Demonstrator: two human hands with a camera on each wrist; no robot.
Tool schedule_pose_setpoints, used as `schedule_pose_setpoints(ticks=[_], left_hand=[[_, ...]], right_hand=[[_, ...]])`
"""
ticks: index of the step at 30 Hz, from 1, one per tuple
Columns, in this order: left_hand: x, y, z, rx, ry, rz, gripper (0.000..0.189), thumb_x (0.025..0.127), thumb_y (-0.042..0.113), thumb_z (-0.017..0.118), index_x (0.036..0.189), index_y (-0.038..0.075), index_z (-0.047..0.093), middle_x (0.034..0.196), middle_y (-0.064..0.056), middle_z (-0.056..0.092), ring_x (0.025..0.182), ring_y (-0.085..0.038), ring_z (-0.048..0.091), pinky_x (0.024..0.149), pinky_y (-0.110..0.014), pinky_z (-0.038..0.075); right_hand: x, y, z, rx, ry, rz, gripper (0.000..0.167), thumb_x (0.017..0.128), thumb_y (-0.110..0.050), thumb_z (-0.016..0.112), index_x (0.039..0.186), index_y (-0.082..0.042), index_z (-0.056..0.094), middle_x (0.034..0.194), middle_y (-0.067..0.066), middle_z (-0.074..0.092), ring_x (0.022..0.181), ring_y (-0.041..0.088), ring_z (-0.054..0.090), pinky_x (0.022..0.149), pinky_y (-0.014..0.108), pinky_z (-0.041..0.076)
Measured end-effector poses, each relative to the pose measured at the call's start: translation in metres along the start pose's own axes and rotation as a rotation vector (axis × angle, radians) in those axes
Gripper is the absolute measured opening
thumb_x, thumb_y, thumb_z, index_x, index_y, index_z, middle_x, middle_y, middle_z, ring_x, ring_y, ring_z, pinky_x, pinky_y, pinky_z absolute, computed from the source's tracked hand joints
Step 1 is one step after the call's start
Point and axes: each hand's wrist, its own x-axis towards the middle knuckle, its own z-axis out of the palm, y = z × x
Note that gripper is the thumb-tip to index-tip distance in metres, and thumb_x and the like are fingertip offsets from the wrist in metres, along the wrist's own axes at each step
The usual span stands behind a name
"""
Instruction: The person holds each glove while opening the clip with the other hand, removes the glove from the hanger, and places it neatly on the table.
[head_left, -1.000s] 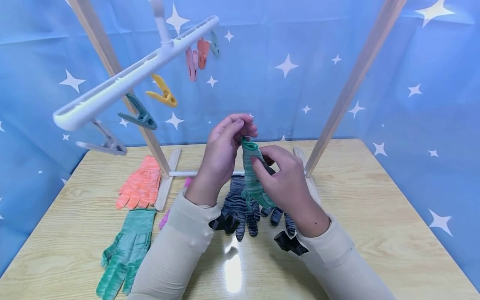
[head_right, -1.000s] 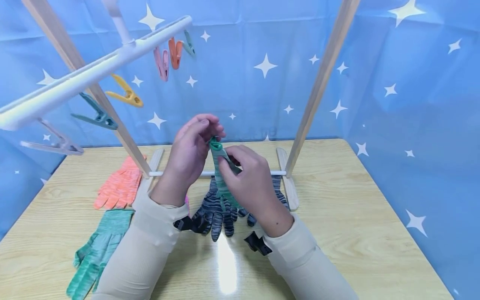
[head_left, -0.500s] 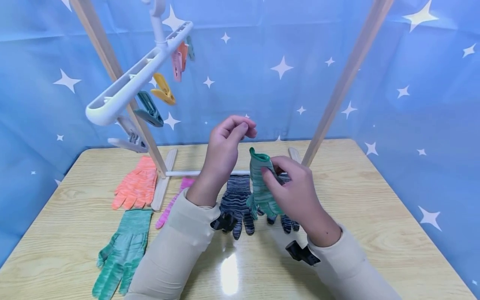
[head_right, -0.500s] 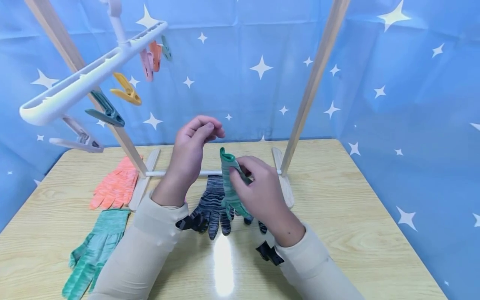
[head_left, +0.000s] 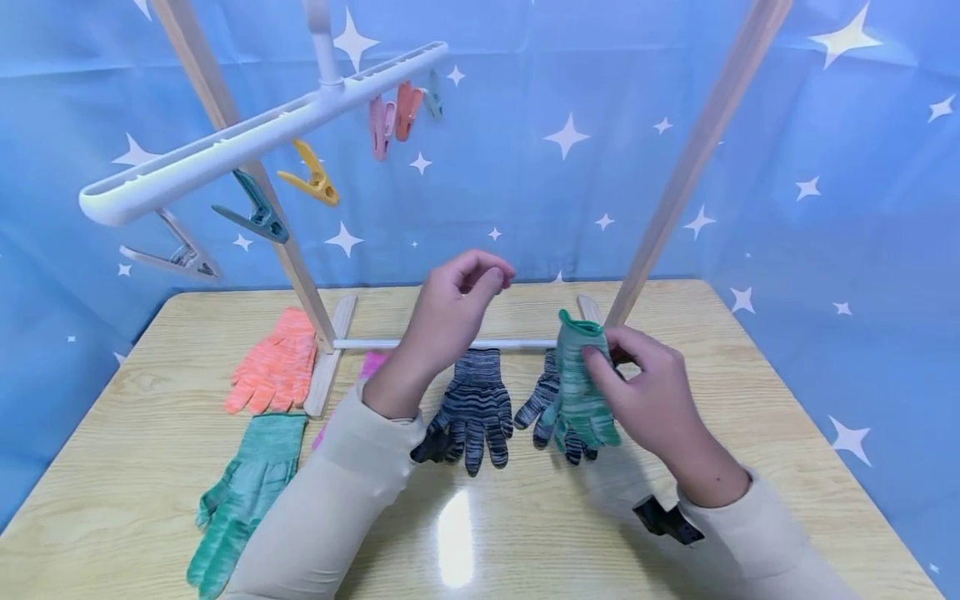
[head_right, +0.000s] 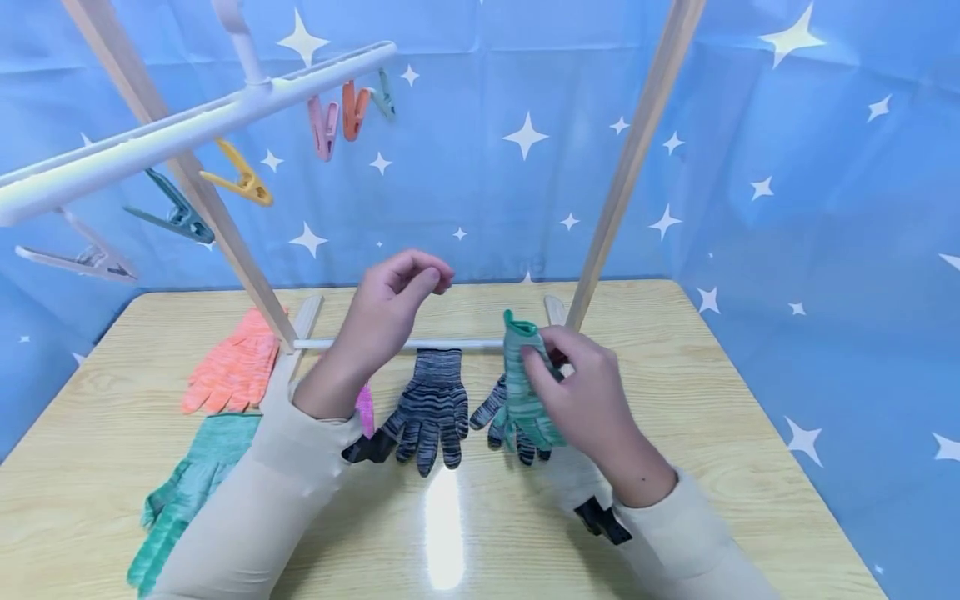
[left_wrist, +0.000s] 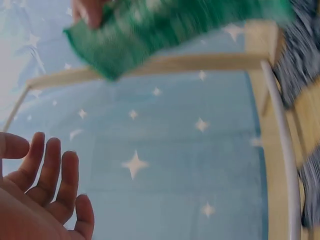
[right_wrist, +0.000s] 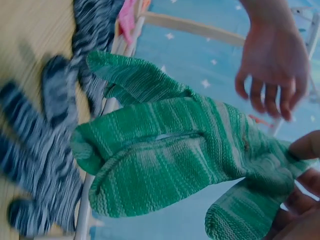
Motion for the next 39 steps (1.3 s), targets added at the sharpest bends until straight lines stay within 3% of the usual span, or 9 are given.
schedule_pose_setpoints(ticks=[3, 6, 10, 14, 19, 22, 27, 34, 39], left_hand=[[0.0, -0.008, -0.014, 0.051, 0.055, -0.035, 0.018, 0.102, 0.017, 0.054, 0.108, 0.01, 0.07, 0.102, -0.004, 0.068, 0.09, -0.017, 0.061, 0.082, -0.035, 0.052], [-0.003, -0.017, -0.031, 0.074, 0.165, -0.045, 0.018, 0.101, 0.015, 0.054, 0.109, 0.008, 0.069, 0.103, -0.006, 0.069, 0.091, -0.017, 0.061, 0.082, -0.034, 0.052], [-0.012, -0.03, -0.055, 0.105, 0.348, -0.001, 0.018, 0.1, 0.01, 0.054, 0.109, 0.003, 0.068, 0.103, -0.011, 0.068, 0.092, -0.013, 0.06, 0.086, -0.029, 0.049], [-0.022, -0.047, -0.082, 0.134, 0.543, 0.017, 0.015, 0.095, 0.005, 0.056, 0.108, -0.001, 0.062, 0.097, -0.004, 0.061, 0.09, -0.009, 0.054, 0.082, -0.025, 0.044], [-0.025, -0.063, -0.109, 0.117, 0.696, -0.133, 0.043, 0.089, 0.009, 0.065, 0.126, 0.012, 0.044, 0.107, 0.006, 0.042, 0.102, -0.01, 0.042, 0.085, -0.026, 0.037], [-0.026, -0.069, -0.119, 0.165, 0.716, -0.226, 0.063, 0.088, 0.015, 0.069, 0.14, 0.022, 0.034, 0.125, 0.003, 0.036, 0.117, -0.012, 0.035, 0.095, -0.03, 0.037], [-0.024, -0.077, -0.129, 0.207, 0.708, -0.268, 0.069, 0.09, 0.016, 0.069, 0.146, 0.023, 0.03, 0.144, -0.004, 0.03, 0.132, -0.018, 0.031, 0.105, -0.039, 0.037], [-0.016, -0.08, -0.136, 0.183, 0.556, -0.357, 0.065, 0.098, 0.027, 0.058, 0.154, 0.02, 0.025, 0.153, -0.01, 0.035, 0.137, -0.025, 0.04, 0.11, -0.048, 0.041], [-0.014, -0.083, -0.14, 0.149, 0.482, -0.4, 0.05, 0.105, 0.03, 0.046, 0.15, 0.015, 0.033, 0.147, -0.015, 0.044, 0.133, -0.026, 0.045, 0.112, -0.048, 0.037]], right_hand=[[-0.003, 0.009, -0.01, -0.027, -0.004, 0.037, 0.012, 0.095, -0.005, 0.064, 0.098, -0.011, 0.074, 0.078, -0.001, 0.068, 0.073, -0.001, 0.062, 0.066, 0.01, 0.048], [-0.005, 0.017, -0.016, -0.038, -0.009, 0.079, 0.01, 0.096, -0.008, 0.063, 0.097, -0.01, 0.073, 0.075, 0.0, 0.067, 0.071, -0.002, 0.062, 0.066, 0.011, 0.047], [-0.009, 0.025, -0.021, -0.049, -0.018, 0.138, 0.011, 0.098, -0.013, 0.062, 0.096, -0.011, 0.072, 0.072, 0.0, 0.063, 0.066, 0.003, 0.06, 0.063, 0.015, 0.046], [-0.011, 0.028, -0.02, -0.038, -0.024, 0.157, 0.011, 0.098, -0.013, 0.061, 0.094, -0.01, 0.071, 0.071, 0.001, 0.062, 0.064, 0.005, 0.059, 0.061, 0.016, 0.045], [-0.011, 0.027, -0.019, -0.01, -0.024, 0.153, 0.01, 0.098, -0.012, 0.062, 0.095, -0.011, 0.072, 0.073, 0.002, 0.064, 0.066, 0.004, 0.06, 0.063, 0.015, 0.047], [-0.01, 0.026, -0.016, 0.007, -0.029, 0.154, 0.01, 0.098, -0.013, 0.063, 0.098, -0.011, 0.073, 0.076, 0.003, 0.067, 0.068, 0.003, 0.062, 0.065, 0.015, 0.048], [-0.008, 0.023, -0.013, 0.025, -0.03, 0.135, 0.01, 0.097, -0.011, 0.063, 0.097, -0.011, 0.073, 0.076, 0.002, 0.067, 0.069, 0.003, 0.062, 0.067, 0.012, 0.048], [-0.009, 0.023, -0.01, 0.045, -0.021, 0.113, 0.009, 0.095, -0.008, 0.065, 0.096, -0.01, 0.073, 0.075, 0.001, 0.066, 0.069, 0.002, 0.061, 0.066, 0.012, 0.047], [-0.01, 0.024, -0.009, 0.042, -0.027, 0.104, 0.009, 0.095, -0.008, 0.065, 0.096, -0.01, 0.073, 0.075, 0.0, 0.064, 0.068, 0.002, 0.06, 0.065, 0.013, 0.046]])
